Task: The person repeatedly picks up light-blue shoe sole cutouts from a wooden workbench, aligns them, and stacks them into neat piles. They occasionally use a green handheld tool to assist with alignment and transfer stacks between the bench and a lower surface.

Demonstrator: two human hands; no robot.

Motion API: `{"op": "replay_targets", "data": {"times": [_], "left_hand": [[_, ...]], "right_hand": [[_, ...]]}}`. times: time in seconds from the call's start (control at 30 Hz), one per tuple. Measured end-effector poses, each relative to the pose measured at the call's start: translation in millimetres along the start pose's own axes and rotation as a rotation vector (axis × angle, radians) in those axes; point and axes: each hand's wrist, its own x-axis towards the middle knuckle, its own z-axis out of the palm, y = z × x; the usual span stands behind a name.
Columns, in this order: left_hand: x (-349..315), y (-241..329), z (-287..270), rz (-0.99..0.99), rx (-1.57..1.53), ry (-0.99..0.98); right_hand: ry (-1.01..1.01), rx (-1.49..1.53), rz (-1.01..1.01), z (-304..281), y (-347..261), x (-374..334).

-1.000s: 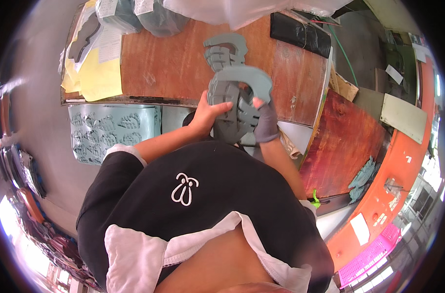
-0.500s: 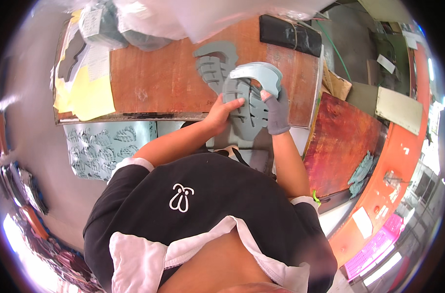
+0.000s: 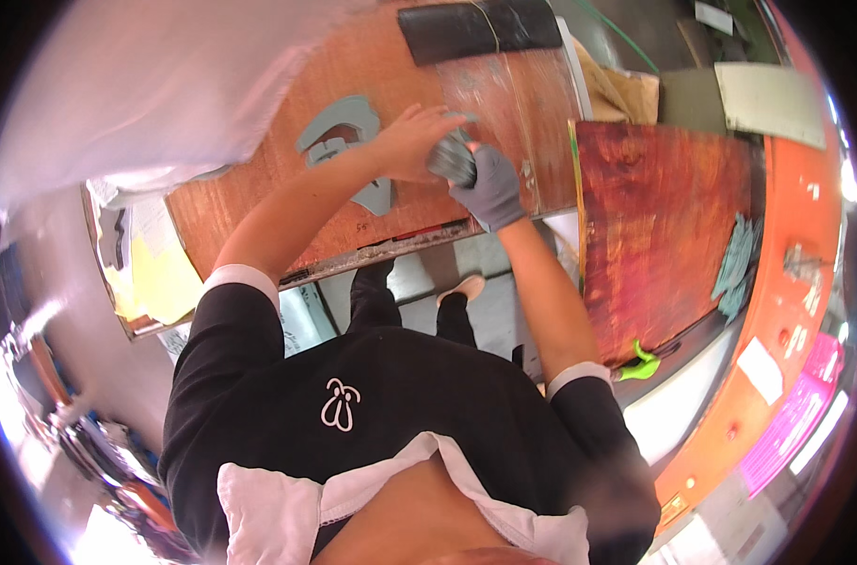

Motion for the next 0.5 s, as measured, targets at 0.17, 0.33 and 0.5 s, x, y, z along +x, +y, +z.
{"op": "replay_targets", "data": {"times": [0.17,0.33,0.5], "left_hand": [[10.3,-4.0,7.6,0.042,-0.060,-0.013],[7.2,5.9,0.7,0.113,-0.073,-0.047],[10.9,18.6,-11.9,-0.063,-0.258,-0.159]], "right_hand": [[0.038,0.025,0.065,-13.9,6.1,-13.7],[0.052,-0.018,0.129,-20.6,11.7,-43.0],[0.130,0.034,0.143,-7.8,20.7,-51.2]]}}
